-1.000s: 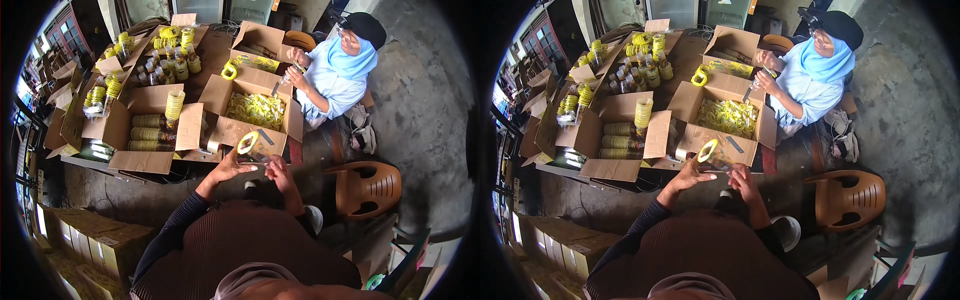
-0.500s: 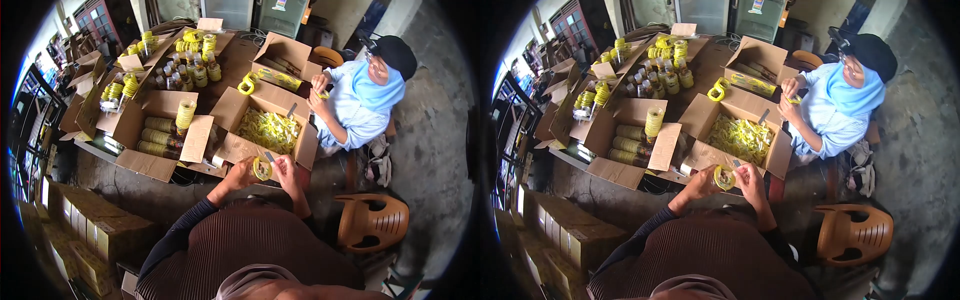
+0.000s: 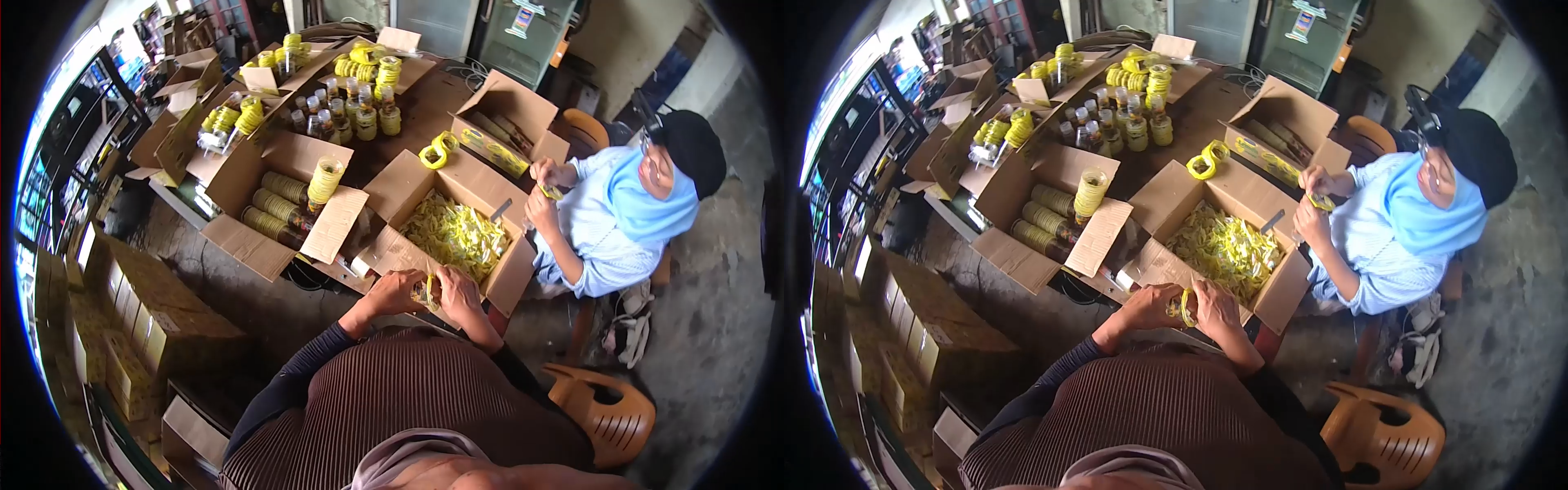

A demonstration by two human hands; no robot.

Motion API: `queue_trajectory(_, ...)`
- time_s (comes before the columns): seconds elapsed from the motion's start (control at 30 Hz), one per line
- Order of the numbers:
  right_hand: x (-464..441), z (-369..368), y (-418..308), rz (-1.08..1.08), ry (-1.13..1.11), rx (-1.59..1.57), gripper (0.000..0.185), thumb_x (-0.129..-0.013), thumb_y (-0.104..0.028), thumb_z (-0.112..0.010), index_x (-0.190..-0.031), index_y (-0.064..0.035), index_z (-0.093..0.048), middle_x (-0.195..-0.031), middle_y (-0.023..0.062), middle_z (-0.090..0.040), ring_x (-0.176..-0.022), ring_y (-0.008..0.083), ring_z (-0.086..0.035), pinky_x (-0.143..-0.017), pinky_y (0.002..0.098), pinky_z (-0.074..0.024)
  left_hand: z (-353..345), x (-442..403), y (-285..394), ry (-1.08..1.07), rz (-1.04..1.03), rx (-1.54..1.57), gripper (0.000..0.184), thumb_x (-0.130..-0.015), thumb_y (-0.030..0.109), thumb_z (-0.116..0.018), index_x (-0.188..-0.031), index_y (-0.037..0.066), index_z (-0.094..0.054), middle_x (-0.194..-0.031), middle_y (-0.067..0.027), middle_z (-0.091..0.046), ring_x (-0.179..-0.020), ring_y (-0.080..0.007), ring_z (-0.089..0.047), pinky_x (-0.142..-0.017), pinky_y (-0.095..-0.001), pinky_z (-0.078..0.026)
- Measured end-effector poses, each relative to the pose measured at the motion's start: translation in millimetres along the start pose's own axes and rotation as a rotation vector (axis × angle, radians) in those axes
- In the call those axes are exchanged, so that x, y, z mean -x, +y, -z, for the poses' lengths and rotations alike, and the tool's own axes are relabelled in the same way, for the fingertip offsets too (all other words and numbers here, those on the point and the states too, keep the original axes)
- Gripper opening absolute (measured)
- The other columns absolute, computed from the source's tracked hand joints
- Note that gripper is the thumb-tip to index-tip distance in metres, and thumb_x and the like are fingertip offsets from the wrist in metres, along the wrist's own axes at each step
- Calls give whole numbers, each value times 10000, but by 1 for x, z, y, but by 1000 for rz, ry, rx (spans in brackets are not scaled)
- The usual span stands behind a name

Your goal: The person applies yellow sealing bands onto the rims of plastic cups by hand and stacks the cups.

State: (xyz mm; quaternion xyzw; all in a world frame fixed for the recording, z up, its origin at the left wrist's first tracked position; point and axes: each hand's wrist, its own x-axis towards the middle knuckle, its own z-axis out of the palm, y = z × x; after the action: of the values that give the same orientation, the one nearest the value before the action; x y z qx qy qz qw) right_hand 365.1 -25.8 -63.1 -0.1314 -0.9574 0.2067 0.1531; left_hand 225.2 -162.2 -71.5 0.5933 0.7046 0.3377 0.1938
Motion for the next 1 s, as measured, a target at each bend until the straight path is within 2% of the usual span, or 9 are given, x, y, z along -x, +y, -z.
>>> queue_trajectory(0.2, -5, 0, 22, 226, -64, 48, 160, -817, -128, -600, -925, -40, -522, -884, 149, -577, -848, 333, -611, -741, 431, -490, -11, -8, 7, -118, 70, 36, 666, -615, 459, -822, -1000, -15, -557, -905, -196, -640, -855, -329, -642, -752, -414, -496)
queue_trajectory(0.37, -8, 7, 41, 331, -115, -22, 256, -767, -152, -694, -932, -46, -531, -886, 125, -587, -862, 318, -616, -745, 421, -496, -31, -18, -8, -374, 197, 238, 604, -663, 340, -825, -1090, 1, -565, -948, -171, -668, -867, -251, -656, -773, -358, -509)
queue_trajectory(0.47, -4, 4, 54, 363, -94, -180, 273, -758, -160, -708, -914, -37, -521, -900, 127, -597, -848, 334, -616, -739, 422, -500, -33, -17, -8, -326, 70, 318, 640, -656, 346, -792, -1121, -17, -544, -893, -207, -664, -834, -323, -649, -758, -389, -509)
queue_trajectory(0.63, -22, 3, 58, 61, -343, -382, 347, -921, -390, -542, -911, -44, -524, -780, 192, -583, -788, 391, -607, -684, 463, -471, -23, -20, 11, -133, 92, 282, 450, -693, 271, -759, -1026, 42, -562, -847, -143, -656, -789, -282, -650, -715, -386, -502)
queue_trajectory(0.73, -26, -30, 70, -9, -145, -470, 455, -935, -480, -504, -825, -38, -478, -729, 190, -567, -718, 385, -596, -645, 469, -462, -33, -24, -12, -148, 249, 161, 462, -681, 282, -764, -1025, 51, -560, -824, -168, -647, -783, -320, -656, -695, -405, -505)
queue_trajectory(0.8, -35, -63, 120, 88, -89, -584, 422, -947, -445, -513, -847, -35, -513, -682, 154, -558, -654, 308, -589, -593, 429, -457, -15, -26, 5, -91, 212, 54, 499, -655, 311, -792, -1014, 51, -562, -831, -186, -648, -792, -335, -661, -689, -411, -509)
queue_trajectory(0.87, -32, -92, 182, 92, 320, -166, 329, -977, -341, -495, -874, -30, -529, -675, 109, -557, -620, 216, -565, -555, 371, -445, -3, -22, 8, 16, 161, 7, 546, -634, 307, -824, -1044, 52, -570, -820, -167, -652, -789, -334, -659, -705, -400, -514)
queue_trajectory(0.93, -35, -41, 159, -533, -7, -643, 205, -955, -210, -497, -896, -17, -535, -709, 104, -561, -629, 189, -567, -537, 342, -435, -6, -19, -13, 9, 169, 93, 581, -633, 293, -845, -1081, 45, -570, -874, -146, -659, -829, -313, -664, -737, -388, -514)
queue_trajectory(1.0, -39, -34, 150, -590, -38, -686, 163, -903, -165, -529, -895, -2, -531, -769, 136, -600, -677, 266, -599, -582, 383, -448, -1, -20, -23, 87, 140, 196, 621, -650, 265, -844, -1134, 14, -546, -962, -139, -652, -895, -295, -659, -783, -376, -510)
